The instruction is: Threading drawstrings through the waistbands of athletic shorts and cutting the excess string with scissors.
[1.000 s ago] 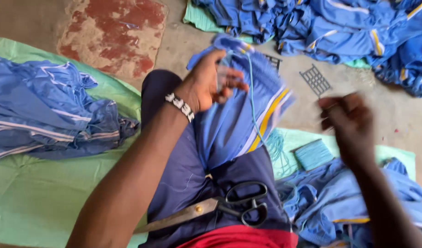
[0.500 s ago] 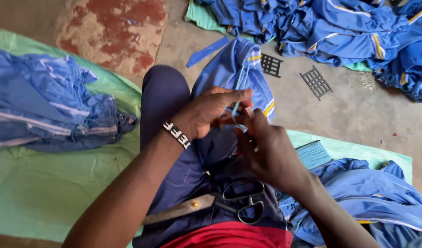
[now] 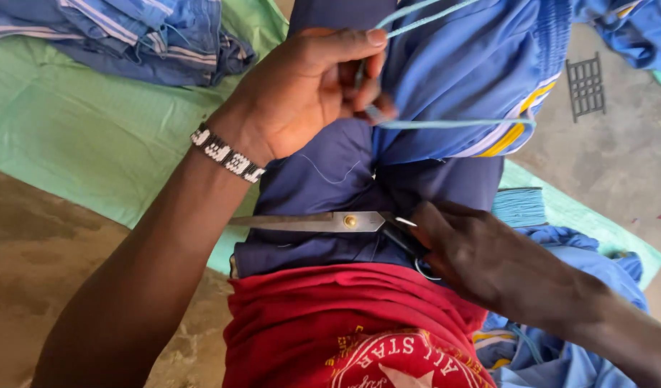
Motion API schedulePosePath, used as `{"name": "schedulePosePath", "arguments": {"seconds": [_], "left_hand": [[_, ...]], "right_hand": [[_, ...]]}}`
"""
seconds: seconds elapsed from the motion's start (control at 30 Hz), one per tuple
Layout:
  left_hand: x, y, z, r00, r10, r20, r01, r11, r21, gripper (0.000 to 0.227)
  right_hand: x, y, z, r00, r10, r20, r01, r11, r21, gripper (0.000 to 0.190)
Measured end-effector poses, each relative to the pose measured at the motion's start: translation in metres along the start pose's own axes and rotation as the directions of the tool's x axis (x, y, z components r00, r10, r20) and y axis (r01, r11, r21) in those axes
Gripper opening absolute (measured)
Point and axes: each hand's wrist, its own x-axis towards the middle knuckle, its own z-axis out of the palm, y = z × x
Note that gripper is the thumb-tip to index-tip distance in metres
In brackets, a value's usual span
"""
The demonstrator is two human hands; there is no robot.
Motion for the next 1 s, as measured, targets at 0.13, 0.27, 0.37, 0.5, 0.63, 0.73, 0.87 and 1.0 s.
{"name": "schedulePosePath", "arguments": {"seconds": [0.13,0.27,0.37,0.5,0.63,0.73,0.87,1.0], "left_hand": [[-0.022,0.006,-0.009,0.996,0.059,-0.071,-0.050,0.991,0.123,0.016],[-0.043,0.003,-0.026,0.986,0.081,-0.145,-0.064,0.991,0.120,0.015],[-0.059,0.005,-0.035,0.975,0.092,-0.201,-0.043,0.971,0.235,0.012],[-0.075,-0.008,-0.045,0.956,0.098,-0.275,-0.010,0.952,0.306,0.018],[-0.082,-0.021,-0.046,0.947,0.120,-0.299,-0.071,0.983,0.169,0.019],[-0.085,-0.029,-0.053,0.925,0.239,-0.296,-0.225,0.971,0.082,0.018],[-0.092,-0.026,-0.048,0.898,0.171,-0.404,-0.221,0.972,-0.079,0.016],[-0.097,-0.020,-0.040,0.892,0.230,-0.389,-0.212,0.973,0.088,0.022]], "right_hand": [[0.006,-0.005,0.004,0.980,-0.148,-0.135,0.161,0.983,0.091,0.011],[0.001,0.006,0.001,0.993,-0.067,-0.095,0.086,0.974,0.210,0.021],[-0.006,0.015,-0.012,0.998,0.007,-0.070,0.011,0.966,0.258,0.034],[-0.037,0.032,-0.023,0.932,0.363,-0.014,-0.304,0.799,0.520,0.124],[-0.052,0.046,-0.031,0.977,0.212,0.025,-0.150,0.601,0.785,0.053],[-0.032,0.061,-0.028,0.996,0.089,0.025,-0.070,0.552,0.831,0.066],[-0.018,0.056,-0.015,0.993,0.015,0.119,-0.119,0.263,0.957,0.071],[0.019,0.078,-0.008,0.963,0.107,0.248,-0.254,0.048,0.966,0.044]]}}
